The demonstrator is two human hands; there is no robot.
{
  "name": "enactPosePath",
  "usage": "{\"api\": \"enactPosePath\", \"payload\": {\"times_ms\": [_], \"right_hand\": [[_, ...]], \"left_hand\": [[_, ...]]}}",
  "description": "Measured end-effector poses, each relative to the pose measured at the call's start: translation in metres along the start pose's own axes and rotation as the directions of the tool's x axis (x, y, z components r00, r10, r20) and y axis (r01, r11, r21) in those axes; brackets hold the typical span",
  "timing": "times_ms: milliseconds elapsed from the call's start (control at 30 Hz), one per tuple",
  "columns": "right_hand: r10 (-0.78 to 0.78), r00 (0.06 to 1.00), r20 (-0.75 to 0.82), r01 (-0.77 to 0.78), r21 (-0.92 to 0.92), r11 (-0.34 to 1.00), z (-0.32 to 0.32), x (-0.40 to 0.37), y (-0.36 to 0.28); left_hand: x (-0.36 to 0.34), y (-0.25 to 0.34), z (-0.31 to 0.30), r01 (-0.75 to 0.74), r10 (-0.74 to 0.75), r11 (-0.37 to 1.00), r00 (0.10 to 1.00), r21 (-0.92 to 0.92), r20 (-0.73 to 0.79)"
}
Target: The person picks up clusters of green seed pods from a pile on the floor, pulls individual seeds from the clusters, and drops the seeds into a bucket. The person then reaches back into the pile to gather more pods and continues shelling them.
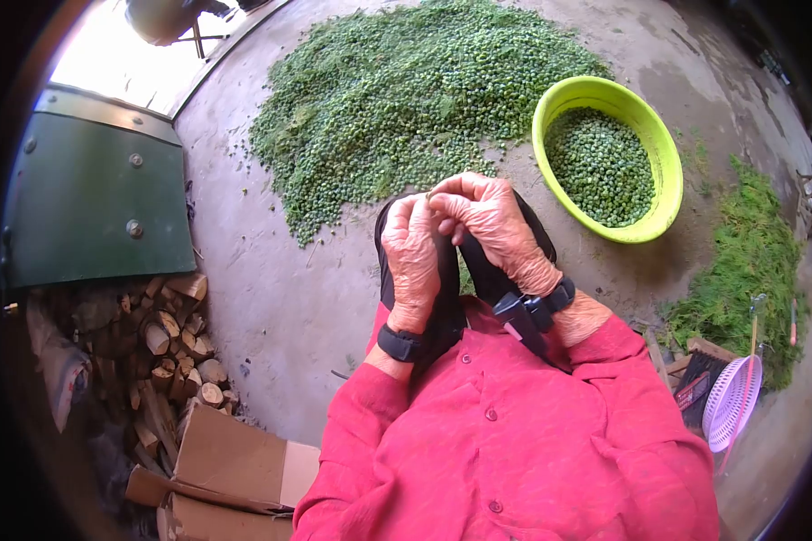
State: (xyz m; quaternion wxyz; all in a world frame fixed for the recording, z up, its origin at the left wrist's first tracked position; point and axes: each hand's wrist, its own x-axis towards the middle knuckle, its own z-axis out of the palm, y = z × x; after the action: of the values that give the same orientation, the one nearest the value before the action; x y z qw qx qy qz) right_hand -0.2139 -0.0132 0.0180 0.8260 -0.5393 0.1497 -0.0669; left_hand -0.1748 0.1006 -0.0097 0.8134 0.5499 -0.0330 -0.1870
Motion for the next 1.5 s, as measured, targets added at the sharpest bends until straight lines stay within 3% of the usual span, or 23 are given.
{"api": "enactPosePath", "payload": {"times_ms": [67,133,267,333,400,467,600,733,800,933,1067,1267,1333,1500], "right_hand": [[0.026,1.0,-0.012,-0.026,0.01,1.0,0.003,-0.001,0.001],[0.038,0.999,0.008,-0.038,-0.005,0.999,0.002,-0.002,0.004],[0.124,0.992,0.013,-0.125,0.117,0.985,-0.005,-0.003,0.008],[0.15,0.989,0.019,-0.151,0.161,0.975,-0.01,-0.004,0.007],[0.2,0.976,0.091,-0.217,0.251,0.943,-0.012,-0.006,0.007],[0.204,0.974,0.102,-0.224,0.252,0.942,-0.014,-0.009,0.004],[0.2,0.971,0.135,-0.23,0.268,0.936,-0.015,-0.011,-0.002],[0.166,0.98,0.111,-0.191,0.283,0.94,-0.011,-0.014,-0.006],[0.128,0.988,0.081,-0.149,0.379,0.913,-0.008,-0.015,-0.005],[0.163,0.975,0.15,-0.215,0.46,0.862,-0.009,-0.013,-0.004],[0.182,0.968,0.173,-0.241,0.436,0.867,-0.009,-0.015,-0.006],[0.169,0.968,0.188,-0.232,0.4,0.886,-0.007,-0.015,-0.003],[0.15,0.977,0.154,-0.202,0.419,0.885,-0.003,-0.017,-0.005],[0.147,0.977,0.157,-0.203,0.443,0.873,-0.001,-0.016,-0.001]], "left_hand": [[-0.004,0.005,0.003,-0.036,0.036,0.999,0.998,0.002,-0.045],[-0.002,0.002,-0.001,-0.119,0.126,0.978,0.992,0.172,-0.031],[-0.003,0.003,0.004,-0.113,0.113,0.984,0.994,0.14,0.011],[-0.005,0.009,0.006,0.128,-0.121,0.98,0.991,-0.153,0.055],[-0.004,0.006,0.002,0.16,-0.147,0.973,0.985,-0.167,0.089],[-0.005,0.007,0.0,0.24,-0.203,0.929,0.967,-0.282,0.152],[-0.007,0.012,0.004,0.296,-0.237,0.9,0.949,-0.321,0.21],[-0.005,0.014,0.008,0.299,-0.217,0.889,0.942,-0.346,0.257],[-0.006,0.021,0.011,0.308,-0.208,0.881,0.934,-0.359,0.29],[-0.006,0.024,0.012,0.313,-0.197,0.876,0.927,-0.366,0.32],[-0.011,0.029,0.013,0.32,-0.242,0.879,0.938,-0.352,0.248],[-0.011,0.028,0.007,0.342,-0.232,0.861,0.922,-0.375,0.309],[-0.009,0.027,0.004,0.376,-0.199,0.832,0.888,-0.408,0.414],[-0.011,0.03,0.003,0.39,-0.213,0.811,0.891,-0.436,0.401]]}}
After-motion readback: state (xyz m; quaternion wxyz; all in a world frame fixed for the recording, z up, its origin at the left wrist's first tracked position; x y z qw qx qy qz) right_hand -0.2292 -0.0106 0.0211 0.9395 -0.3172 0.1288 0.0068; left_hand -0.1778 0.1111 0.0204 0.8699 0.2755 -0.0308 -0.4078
